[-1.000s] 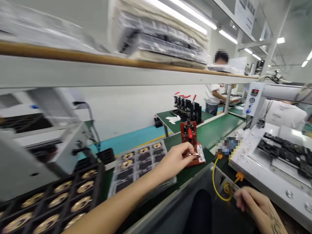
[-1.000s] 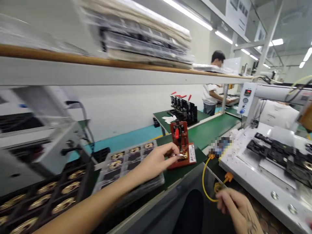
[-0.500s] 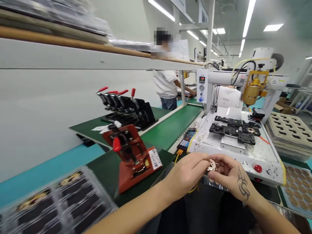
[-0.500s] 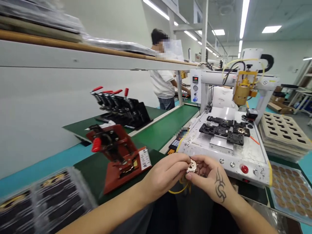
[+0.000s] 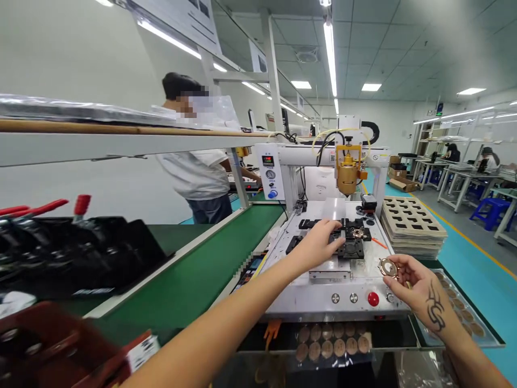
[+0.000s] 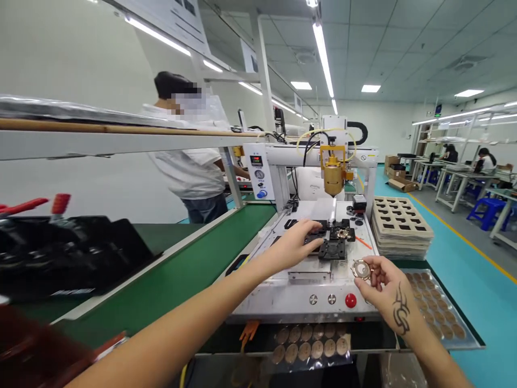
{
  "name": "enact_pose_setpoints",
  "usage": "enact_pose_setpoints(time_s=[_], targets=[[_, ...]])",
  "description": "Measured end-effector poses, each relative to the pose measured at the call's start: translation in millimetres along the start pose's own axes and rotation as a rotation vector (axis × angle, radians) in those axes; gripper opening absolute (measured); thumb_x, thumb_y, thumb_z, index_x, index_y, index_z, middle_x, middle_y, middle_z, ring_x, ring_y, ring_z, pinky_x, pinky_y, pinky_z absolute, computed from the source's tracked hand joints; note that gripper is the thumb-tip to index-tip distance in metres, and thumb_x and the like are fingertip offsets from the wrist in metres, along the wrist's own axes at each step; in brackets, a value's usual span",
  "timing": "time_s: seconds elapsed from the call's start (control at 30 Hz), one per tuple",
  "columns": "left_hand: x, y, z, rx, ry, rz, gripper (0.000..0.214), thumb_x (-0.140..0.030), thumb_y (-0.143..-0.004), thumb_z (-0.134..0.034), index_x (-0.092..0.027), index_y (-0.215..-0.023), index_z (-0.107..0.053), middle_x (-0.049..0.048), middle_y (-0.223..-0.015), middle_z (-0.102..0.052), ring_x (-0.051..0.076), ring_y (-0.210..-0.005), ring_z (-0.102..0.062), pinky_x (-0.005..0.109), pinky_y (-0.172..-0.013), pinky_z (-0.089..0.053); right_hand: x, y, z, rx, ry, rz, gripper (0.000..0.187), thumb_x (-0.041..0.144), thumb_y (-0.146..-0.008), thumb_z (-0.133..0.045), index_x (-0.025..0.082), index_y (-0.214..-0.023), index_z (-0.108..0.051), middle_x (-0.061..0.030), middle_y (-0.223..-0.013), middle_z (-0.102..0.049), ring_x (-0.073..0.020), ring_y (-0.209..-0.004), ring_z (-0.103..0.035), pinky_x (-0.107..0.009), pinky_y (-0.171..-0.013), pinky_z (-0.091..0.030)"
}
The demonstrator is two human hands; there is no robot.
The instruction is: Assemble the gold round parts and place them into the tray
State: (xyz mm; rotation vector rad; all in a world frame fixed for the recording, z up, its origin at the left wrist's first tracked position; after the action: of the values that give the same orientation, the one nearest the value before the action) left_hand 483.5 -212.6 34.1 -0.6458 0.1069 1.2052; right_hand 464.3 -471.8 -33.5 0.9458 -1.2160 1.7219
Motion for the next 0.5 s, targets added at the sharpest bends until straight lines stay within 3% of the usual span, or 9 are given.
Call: enact_pose_setpoints(time_s=[0.1, 0.2, 0.27, 0.37, 0.5], targets=[[7, -64, -28.0, 0.110, -0.062, 0.009, 0.032, -0.038, -0.095, -0.070, -0.015, -0.118, -0.072, 0.0162, -0.126, -0.071, 0.034, -0.122, -0.065, 0.044, -0.109, -0.050, 9, 5, 27, -0.069, 0.016, 0.017, 0.047, 0.048, -0.082, -0.082, 0.021, -0.118, -0.071, -0.0051, -0.092, -0.073, -0.0203, -0.075, -0.062, -0.033, -0.067, -0.054], [17, -101, -56.0, 0.263, -0.117, 0.066, 0.039, -0.047, -0.086, -0.082, -0.014, -0.106, -0.076, 0.0145, -0.116, -0.076, 0.034, -0.114, -0.070, 0.041, -0.101, -0.055, 8, 17, 47, -0.079, 0.009, -0.017, 0.048, 0.048, -0.081, -0.084, 0.021, -0.120, -0.072, -0.0056, -0.095, -0.075, -0.0207, -0.077, -0.066, -0.032, -0.068, -0.057], [25, -113, -69.2, 0.373, -0.149, 0.107, 0.039, -0.048, -0.087, -0.084, -0.014, -0.104, -0.075, 0.0115, -0.111, -0.077, 0.030, -0.105, -0.073, 0.042, -0.095, -0.058, 3, 23, 61, -0.087, 0.018, -0.042, 0.048, 0.048, -0.082, -0.084, 0.021, -0.120, -0.072, -0.0069, -0.098, -0.077, -0.0211, -0.078, -0.068, -0.031, -0.067, -0.059], [31, -123, -80.4, 0.505, -0.181, 0.146, 0.031, -0.042, -0.099, -0.074, -0.014, -0.113, -0.072, 0.0079, -0.114, -0.075, 0.024, -0.101, -0.073, 0.044, -0.091, -0.061, -1, 23, 77, -0.097, 0.053, -0.044, 0.048, 0.048, -0.082, -0.084, 0.020, -0.120, -0.073, -0.0075, -0.096, -0.077, -0.0216, -0.077, -0.070, -0.032, -0.067, -0.060], [24, -136, -88.6, 0.577, -0.192, 0.164, 0.031, -0.037, -0.102, -0.070, -0.016, -0.125, -0.069, 0.0089, -0.126, -0.071, 0.026, -0.107, -0.072, 0.045, -0.092, -0.063, -3, -2, 76, -0.062, 0.072, 0.001, 0.048, 0.050, -0.083, -0.083, 0.020, -0.118, -0.072, -0.0052, -0.091, -0.076, -0.0212, -0.076, -0.068, -0.033, -0.068, -0.059]])
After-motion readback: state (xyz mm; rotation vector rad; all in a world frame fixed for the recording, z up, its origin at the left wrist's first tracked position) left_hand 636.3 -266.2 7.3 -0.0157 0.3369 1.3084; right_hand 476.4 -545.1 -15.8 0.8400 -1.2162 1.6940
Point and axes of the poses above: each hand's wrist, its own y-axis away from the middle knuckle, its own z-axis out of the back of the hand, x = y × z, the point moved 6 cm from there along -y, towards the middle knuckle
